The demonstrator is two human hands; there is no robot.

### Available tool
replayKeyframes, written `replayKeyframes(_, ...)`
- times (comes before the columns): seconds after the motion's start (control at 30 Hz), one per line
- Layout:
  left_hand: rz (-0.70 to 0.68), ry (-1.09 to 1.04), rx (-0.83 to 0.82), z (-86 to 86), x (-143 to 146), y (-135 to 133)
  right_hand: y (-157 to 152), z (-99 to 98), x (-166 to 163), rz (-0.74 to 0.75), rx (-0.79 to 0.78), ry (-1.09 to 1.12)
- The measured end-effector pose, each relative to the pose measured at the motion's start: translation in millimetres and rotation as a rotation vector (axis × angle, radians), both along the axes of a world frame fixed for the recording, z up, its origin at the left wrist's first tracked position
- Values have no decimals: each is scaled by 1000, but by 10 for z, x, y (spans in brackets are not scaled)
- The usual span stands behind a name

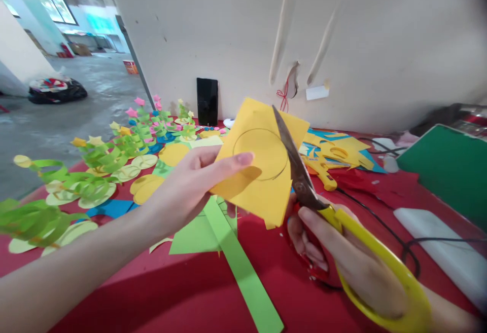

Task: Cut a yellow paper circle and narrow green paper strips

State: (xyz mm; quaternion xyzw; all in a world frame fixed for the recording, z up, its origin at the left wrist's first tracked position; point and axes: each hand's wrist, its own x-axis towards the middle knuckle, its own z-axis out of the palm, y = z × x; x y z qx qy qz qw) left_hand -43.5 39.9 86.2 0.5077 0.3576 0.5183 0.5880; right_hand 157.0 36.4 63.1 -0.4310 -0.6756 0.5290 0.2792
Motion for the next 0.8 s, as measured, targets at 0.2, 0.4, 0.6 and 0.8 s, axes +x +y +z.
replayKeyframes(0.2,102,-5,-41,-179,158,-91,-75,-95,-89,-95,-210,188)
replayKeyframes(0.4,230,50,-112,-224,182,-125,-134,-235,-85,1,-246,229)
replayKeyframes(0.6,227,51,-142,-164,133,-135,-114,-337,-33,41,-191,207)
replayKeyframes(0.8,243,51,-127,-153,151,-158,-83,-412,-30,-39,-45,156)
